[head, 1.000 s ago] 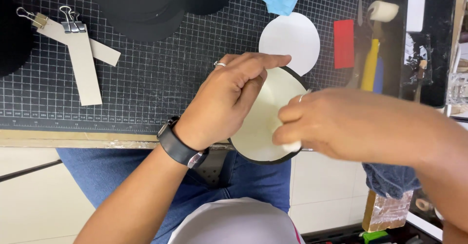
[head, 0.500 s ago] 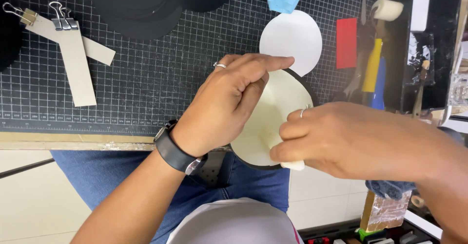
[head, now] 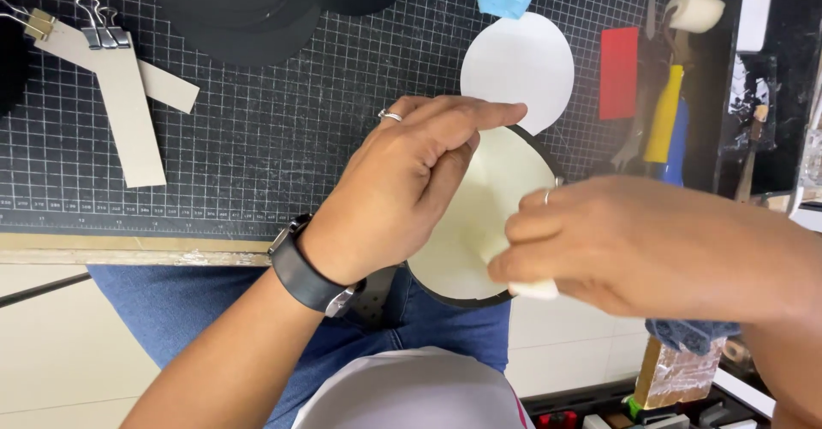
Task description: Applying glue to the inner rim of a cylindrical container and attaching a circular base
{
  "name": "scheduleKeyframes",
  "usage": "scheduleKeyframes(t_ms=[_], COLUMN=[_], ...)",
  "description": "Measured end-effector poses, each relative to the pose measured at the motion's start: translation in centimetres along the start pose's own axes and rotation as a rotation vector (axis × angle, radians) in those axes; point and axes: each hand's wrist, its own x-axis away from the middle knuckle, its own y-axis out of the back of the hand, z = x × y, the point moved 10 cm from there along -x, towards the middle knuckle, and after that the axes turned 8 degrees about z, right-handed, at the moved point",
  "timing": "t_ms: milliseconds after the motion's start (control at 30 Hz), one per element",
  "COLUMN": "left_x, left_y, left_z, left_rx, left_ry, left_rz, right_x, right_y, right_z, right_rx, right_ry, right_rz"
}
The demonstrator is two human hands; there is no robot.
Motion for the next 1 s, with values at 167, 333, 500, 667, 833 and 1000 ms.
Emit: scheduleKeyframes(t_ms=[167,333,500,667,833,1000], left_x=[0.0,0.1,0.0,-0.1,-0.1,-1.7], left_y=[-0.1,-0.1,-0.2,0.0,-0.1,-0.4], left_z=[0.1,0.2,0.2,0.1,0.2,-0.3], left_rx=[-0.006,-0.012,0.0,-0.007,-0.006,-0.078], left_ry=[-0.012,-0.007,-0.001,-0.015,0.001,-0.085], left_rz=[0.008,0.006,0.01,0.008,0.011,0.147], right_x=[0.7,0.6,0.8,0.9,0.5,1.2], right_y=[-0.9,-1.0,-0.8,-0.4,0.1,3.2], right_z=[-1.8,-0.9,-2.4,-2.2,-0.9,-1.4], right_rx=[0.04,0.012,0.054,0.059,0.0,-0.089], right_ry=[-0.078,-0.03,-0.101,-0.061,0.016,-0.025], right_rz=[0.008,0.042,0.001,-0.013,-0.05,-0.366])
